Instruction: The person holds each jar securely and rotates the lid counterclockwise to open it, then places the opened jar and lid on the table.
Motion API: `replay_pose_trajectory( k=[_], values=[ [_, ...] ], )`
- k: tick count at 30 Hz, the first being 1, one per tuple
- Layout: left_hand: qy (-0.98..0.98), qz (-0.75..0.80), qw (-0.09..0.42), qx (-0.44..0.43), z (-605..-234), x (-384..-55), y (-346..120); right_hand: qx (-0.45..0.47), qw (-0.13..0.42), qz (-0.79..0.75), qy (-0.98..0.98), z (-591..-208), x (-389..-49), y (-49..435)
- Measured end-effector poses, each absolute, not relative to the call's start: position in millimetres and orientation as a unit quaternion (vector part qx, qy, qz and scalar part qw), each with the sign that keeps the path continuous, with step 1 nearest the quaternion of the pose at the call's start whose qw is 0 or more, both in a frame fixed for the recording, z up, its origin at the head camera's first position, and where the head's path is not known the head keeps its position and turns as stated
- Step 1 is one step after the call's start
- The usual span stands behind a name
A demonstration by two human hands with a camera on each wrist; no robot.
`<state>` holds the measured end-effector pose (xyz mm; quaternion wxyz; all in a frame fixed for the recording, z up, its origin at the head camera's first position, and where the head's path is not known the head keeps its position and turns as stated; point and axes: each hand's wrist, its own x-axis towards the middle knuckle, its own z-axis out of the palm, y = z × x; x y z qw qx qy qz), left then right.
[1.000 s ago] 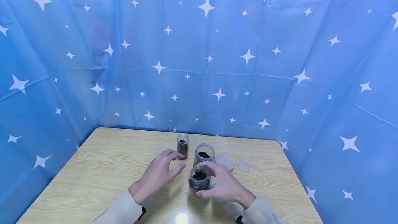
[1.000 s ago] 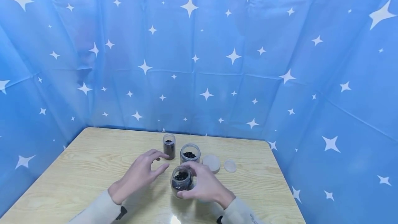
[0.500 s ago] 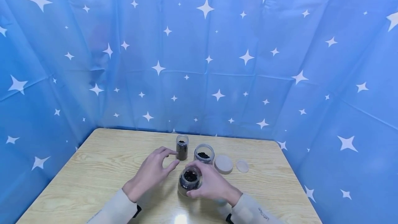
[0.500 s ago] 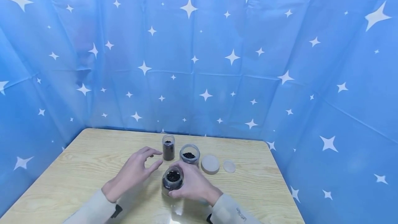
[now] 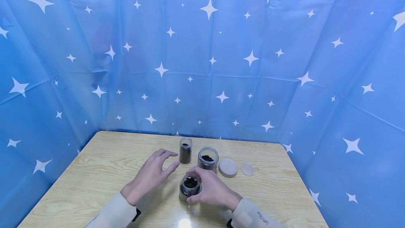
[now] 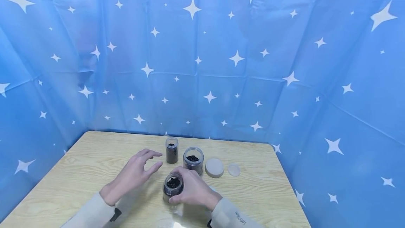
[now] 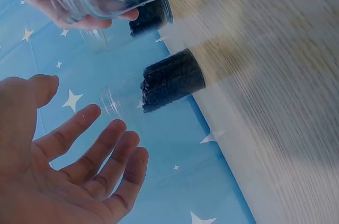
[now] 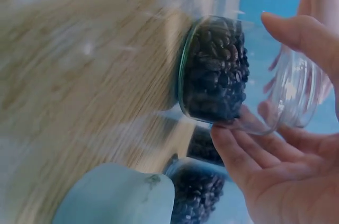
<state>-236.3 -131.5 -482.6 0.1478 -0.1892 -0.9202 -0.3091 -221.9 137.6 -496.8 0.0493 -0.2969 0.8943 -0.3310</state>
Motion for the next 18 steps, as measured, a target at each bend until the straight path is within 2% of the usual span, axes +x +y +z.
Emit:
replay_pose_trajectory(
  k=[18],
  values=[
    [-0.91,-0.299,0.182,-0.223,-487,-239,-135,-0.281,0.067,-0.331,0.898,-496,-214,153]
  ],
)
